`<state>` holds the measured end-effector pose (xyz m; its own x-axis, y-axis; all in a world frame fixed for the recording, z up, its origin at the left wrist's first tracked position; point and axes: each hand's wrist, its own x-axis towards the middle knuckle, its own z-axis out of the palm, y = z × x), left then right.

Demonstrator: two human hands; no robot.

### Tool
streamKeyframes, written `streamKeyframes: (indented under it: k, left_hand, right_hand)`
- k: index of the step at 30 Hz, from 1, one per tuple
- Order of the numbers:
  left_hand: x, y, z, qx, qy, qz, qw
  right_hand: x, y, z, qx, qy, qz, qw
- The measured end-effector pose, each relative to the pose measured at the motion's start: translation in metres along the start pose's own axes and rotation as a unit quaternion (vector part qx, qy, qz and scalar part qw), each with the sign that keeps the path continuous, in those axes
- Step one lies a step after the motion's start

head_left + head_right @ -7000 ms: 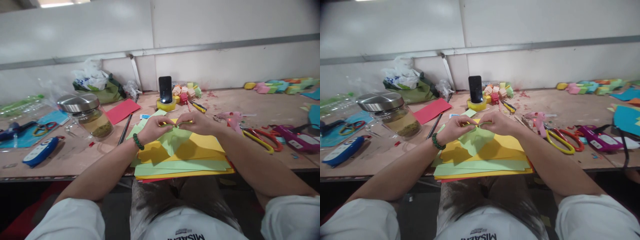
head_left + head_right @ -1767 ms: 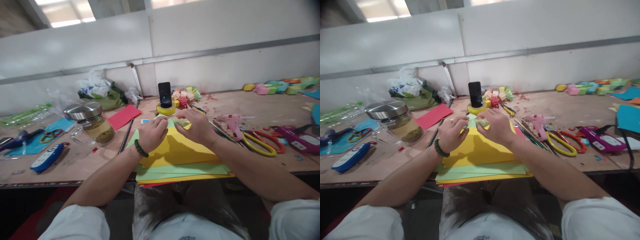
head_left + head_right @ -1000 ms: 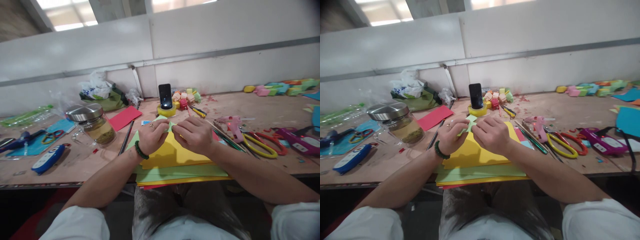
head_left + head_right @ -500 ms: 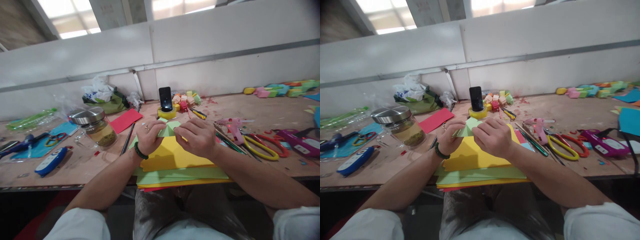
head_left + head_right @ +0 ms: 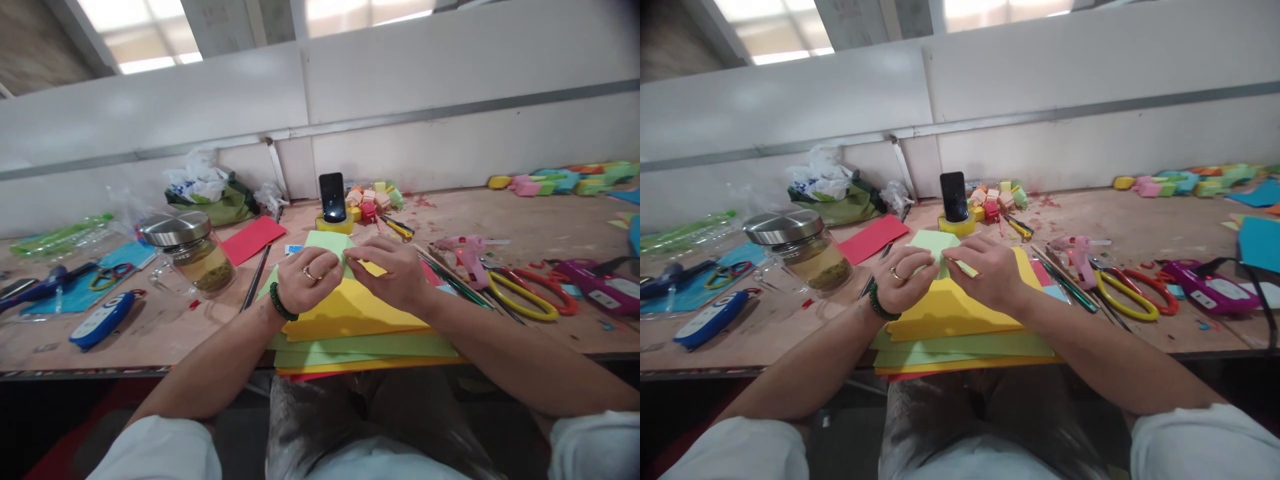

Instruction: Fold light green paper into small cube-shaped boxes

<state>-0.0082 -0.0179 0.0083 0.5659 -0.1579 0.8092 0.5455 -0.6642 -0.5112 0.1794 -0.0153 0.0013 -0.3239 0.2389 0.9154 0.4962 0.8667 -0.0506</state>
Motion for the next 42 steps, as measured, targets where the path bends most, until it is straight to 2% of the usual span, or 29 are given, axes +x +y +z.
streamKeyframes:
  k: [8, 16, 19, 23, 27, 31, 37, 42]
  left_hand:
    - [0.0, -0.002, -0.002, 0.005, -0.002, 0.009, 1.0]
    - [-0.012, -0.007, 0.003, 0.023, -0.065, -0.048, 0.997]
    - [-0.013, -0.009, 0.004, 0.028, -0.081, -0.075, 0.993]
    - [-0.01, -0.01, 0.003, 0.018, -0.057, -0.074, 0.995]
    - [-0.01, -0.008, 0.002, 0.01, -0.03, -0.055, 0.998]
    - [-0.012, -0.007, 0.002, -0.008, -0.035, -0.046, 0.998]
    - [-0.013, -0.005, 0.003, -0.046, -0.087, -0.113, 0.989]
    - [-0.015, -0.009, 0.007, -0.054, -0.087, -0.126, 0.987]
  right_hand:
    - [0.003, 0.001, -0.004, -0.013, -0.018, -0.024, 0.999]
    - [0.002, 0.003, -0.003, -0.06, -0.032, -0.044, 0.997]
    - [0.0, 0.003, -0.002, -0.063, -0.035, -0.017, 0.997]
    - [-0.002, 0.003, 0.0, -0.075, -0.05, 0.034, 0.995]
    - [-0.003, 0.002, 0.001, -0.04, -0.064, 0.031, 0.997]
    - [-0.001, 0.001, 0.0, -0.015, -0.053, 0.036, 0.998]
    - [-0.003, 0.001, 0.003, -0.014, -0.041, 0.03, 0.999]
    - [-0.005, 0.005, 0.004, -0.048, -0.036, 0.021, 0.998]
